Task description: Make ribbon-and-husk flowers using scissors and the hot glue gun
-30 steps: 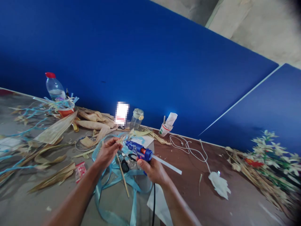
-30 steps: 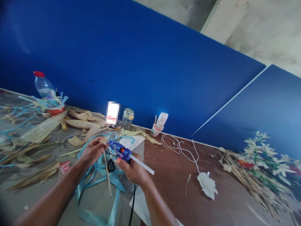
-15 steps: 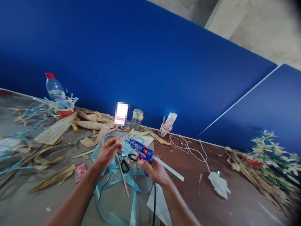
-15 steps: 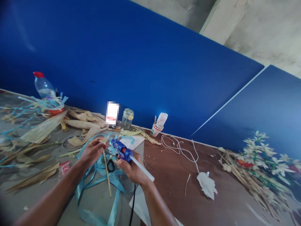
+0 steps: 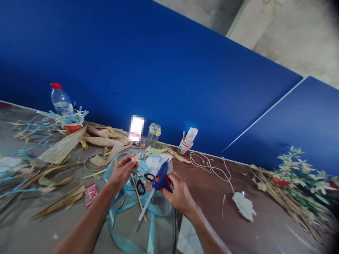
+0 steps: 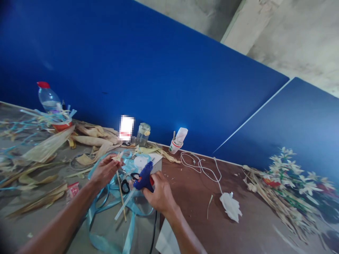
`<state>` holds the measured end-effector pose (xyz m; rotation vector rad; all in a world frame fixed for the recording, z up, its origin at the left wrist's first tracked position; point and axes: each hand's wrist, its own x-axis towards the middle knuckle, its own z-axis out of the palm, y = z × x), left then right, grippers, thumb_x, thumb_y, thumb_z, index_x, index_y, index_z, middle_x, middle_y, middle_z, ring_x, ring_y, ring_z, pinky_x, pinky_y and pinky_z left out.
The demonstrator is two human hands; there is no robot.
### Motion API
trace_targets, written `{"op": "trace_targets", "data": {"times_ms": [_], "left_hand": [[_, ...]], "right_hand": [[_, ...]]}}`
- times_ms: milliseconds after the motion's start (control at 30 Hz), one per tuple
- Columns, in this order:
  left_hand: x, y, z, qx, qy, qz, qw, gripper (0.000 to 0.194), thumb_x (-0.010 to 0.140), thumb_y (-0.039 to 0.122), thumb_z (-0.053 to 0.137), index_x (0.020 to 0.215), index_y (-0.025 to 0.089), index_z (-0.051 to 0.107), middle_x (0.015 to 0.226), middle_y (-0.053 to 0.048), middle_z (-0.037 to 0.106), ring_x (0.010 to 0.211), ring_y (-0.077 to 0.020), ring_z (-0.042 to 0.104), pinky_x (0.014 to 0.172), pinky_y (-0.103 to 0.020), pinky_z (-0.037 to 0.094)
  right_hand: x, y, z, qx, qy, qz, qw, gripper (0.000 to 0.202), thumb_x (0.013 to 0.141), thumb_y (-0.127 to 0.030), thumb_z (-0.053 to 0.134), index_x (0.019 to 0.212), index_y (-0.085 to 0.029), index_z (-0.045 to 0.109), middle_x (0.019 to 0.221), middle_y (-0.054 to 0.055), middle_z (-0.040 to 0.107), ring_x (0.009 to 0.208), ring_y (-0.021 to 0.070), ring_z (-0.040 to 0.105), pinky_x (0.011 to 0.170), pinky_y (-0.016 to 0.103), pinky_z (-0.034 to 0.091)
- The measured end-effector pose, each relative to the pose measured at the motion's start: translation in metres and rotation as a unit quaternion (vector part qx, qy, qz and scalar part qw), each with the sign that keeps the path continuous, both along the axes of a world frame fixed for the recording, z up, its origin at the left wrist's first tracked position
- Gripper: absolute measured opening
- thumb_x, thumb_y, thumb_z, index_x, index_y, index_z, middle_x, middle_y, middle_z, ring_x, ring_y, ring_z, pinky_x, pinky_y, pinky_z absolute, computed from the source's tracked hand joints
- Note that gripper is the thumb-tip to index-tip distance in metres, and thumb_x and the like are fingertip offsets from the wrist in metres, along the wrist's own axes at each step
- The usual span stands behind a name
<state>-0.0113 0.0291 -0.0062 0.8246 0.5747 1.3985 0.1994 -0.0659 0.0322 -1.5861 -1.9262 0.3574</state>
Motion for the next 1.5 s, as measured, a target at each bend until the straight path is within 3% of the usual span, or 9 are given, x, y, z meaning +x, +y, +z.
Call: {"op": "trace_targets", "data": {"times_ms": [167,300,367,533,867,967,1100,1167,1500], "left_hand": [[0.0,0.0,-0.004,0.026,0.003,-0.009,1.0,0.019,0.066,0.029,0.076,0.074,0.016,0.065,0.061,0.0,0.062,0.06,-0.0107,0.054,0.06,-0.024,0.041],[0.001,-0.001,-0.005,0.018,0.017,-0.001,1.0,0.021,0.064,0.031,0.077,0.073,0.016,0.066,0.062,0.0,0.062,0.059,-0.0109,0.054,0.058,-0.024,0.041],[0.002,-0.002,-0.004,0.013,0.027,-0.003,1.0,0.022,0.062,0.032,0.078,0.073,0.017,0.066,0.062,0.0,0.062,0.058,-0.0112,0.054,0.058,-0.024,0.04],[0.005,-0.004,-0.001,0.024,0.049,-0.014,0.998,0.022,0.06,0.034,0.079,0.07,0.019,0.067,0.063,0.0,0.062,0.06,-0.0129,0.053,0.06,-0.026,0.042],[0.008,-0.004,-0.003,0.034,0.075,-0.021,0.996,0.017,0.063,0.035,0.077,0.065,0.021,0.067,0.057,0.001,0.057,0.057,-0.0135,0.049,0.06,-0.026,0.041],[0.008,-0.004,-0.002,0.033,0.078,-0.02,0.996,0.019,0.063,0.037,0.076,0.065,0.021,0.066,0.056,0.001,0.057,0.057,-0.0144,0.049,0.06,-0.027,0.041],[0.009,-0.006,-0.001,0.036,0.077,-0.034,0.996,0.023,0.063,0.039,0.076,0.064,0.019,0.065,0.057,0.0,0.056,0.057,-0.0137,0.049,0.06,-0.027,0.041],[0.009,-0.006,-0.002,0.037,0.07,-0.045,0.996,0.023,0.063,0.038,0.077,0.064,0.018,0.065,0.058,0.0,0.056,0.057,-0.0127,0.049,0.06,-0.026,0.04],[0.007,-0.003,-0.009,0.044,0.097,-0.051,0.993,0.019,0.066,0.035,0.075,0.067,0.018,0.067,0.059,0.0,0.057,0.058,-0.0127,0.05,0.06,-0.026,0.04]], "right_hand": [[0.014,-0.01,-0.033,-0.041,-0.106,-0.085,0.99,0.013,0.069,-0.024,0.066,0.079,-0.017,0.062,0.081,0.007,0.059,0.077,0.0228,0.057,0.068,0.032,0.043],[0.02,-0.01,-0.032,-0.026,-0.134,-0.111,0.984,0.017,0.068,-0.026,0.069,0.084,-0.02,0.068,0.088,0.012,0.063,0.085,0.0293,0.059,0.075,0.039,0.044],[0.015,-0.006,-0.018,0.015,-0.085,-0.105,0.991,0.02,0.073,-0.023,0.063,0.092,-0.02,0.068,0.094,0.012,0.063,0.088,0.0275,0.058,0.079,0.039,0.044],[-0.027,0.021,0.015,0.026,0.169,0.048,0.984,0.027,0.084,-0.022,0.05,0.106,-0.019,0.065,0.091,0.007,0.063,0.081,0.017,0.059,0.075,0.028,0.047],[-0.078,0.049,0.002,0.042,0.353,0.061,0.933,0.02,0.082,-0.024,0.053,0.088,-0.018,0.071,0.084,0.006,0.064,0.083,0.0173,0.058,0.079,0.029,0.046],[-0.08,0.051,0.0,-0.015,0.448,0.028,0.894,0.018,0.077,-0.029,0.059,0.087,-0.018,0.068,0.081,0.004,0.063,0.075,0.0159,0.057,0.074,0.029,0.047],[-0.077,0.062,0.002,-0.134,0.615,0.021,0.777,0.03,0.065,-0.039,0.069,0.086,-0.017,0.066,0.07,0.001,0.06,0.059,0.0125,0.052,0.059,0.026,0.045],[-0.073,0.066,0.007,-0.16,0.648,0.044,0.743,0.035,0.061,-0.042,0.073,0.084,-0.016,0.066,0.068,0.001,0.059,0.058,0.0119,0.052,0.056,0.025,0.044],[-0.077,0.07,0.015,-0.122,0.548,0.005,0.827,0.017,0.063,-0.033,0.066,0.062,-0.017,0.059,0.054,-0.005,0.053,0.051,0.0083,0.045,0.055,0.022,0.037]]}}
